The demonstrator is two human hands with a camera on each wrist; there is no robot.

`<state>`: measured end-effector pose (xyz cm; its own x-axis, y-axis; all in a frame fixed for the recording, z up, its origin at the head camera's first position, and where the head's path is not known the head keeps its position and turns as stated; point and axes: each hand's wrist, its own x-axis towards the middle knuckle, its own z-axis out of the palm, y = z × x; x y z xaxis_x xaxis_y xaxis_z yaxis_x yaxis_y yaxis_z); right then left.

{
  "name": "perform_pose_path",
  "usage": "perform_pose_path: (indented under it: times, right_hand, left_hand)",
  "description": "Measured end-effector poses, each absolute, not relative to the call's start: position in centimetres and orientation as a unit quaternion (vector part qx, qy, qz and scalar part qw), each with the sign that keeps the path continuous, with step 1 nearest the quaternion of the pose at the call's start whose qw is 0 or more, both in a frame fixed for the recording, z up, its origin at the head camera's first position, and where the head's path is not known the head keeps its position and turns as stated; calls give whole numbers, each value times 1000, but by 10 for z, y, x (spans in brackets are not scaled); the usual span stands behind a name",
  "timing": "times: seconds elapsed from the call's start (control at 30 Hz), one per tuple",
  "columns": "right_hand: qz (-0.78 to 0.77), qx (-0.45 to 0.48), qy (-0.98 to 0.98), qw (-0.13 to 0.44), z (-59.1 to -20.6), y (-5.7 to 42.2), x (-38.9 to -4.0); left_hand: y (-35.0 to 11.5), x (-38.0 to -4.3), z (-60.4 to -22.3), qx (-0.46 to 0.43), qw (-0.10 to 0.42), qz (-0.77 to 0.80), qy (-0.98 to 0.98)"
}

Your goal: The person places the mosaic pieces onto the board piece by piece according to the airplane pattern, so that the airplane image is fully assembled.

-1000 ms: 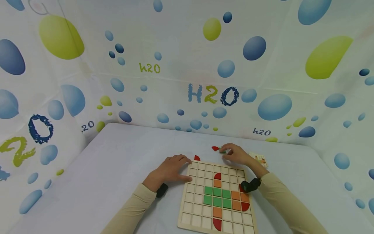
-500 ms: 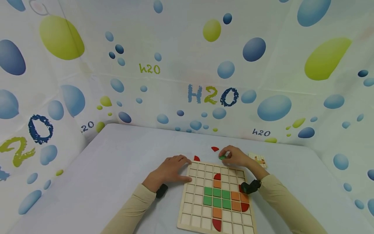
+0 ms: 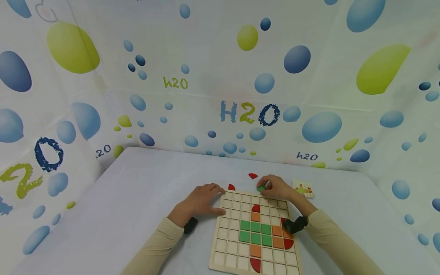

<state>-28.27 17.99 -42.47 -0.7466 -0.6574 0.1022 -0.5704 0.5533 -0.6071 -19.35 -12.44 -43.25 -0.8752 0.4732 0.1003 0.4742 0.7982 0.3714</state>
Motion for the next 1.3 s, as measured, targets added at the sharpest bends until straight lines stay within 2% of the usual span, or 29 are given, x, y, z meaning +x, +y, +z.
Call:
perform_pose_path:
  times: [0.43,0.83,1.3]
  right_hand:
    - [-345,-373,861,38,-424,174,-277]
    - [-344,-403,844,87,-418,163,-261]
    - [-339,-417,837,101,-423,155,-242]
  left_hand:
    - [-125,-195,-433,-253,6,-195,-947]
    - [-124,-196,-433,-255,1,-191,-948]
    - [-124,-193,-432,-250,0,-192,-949]
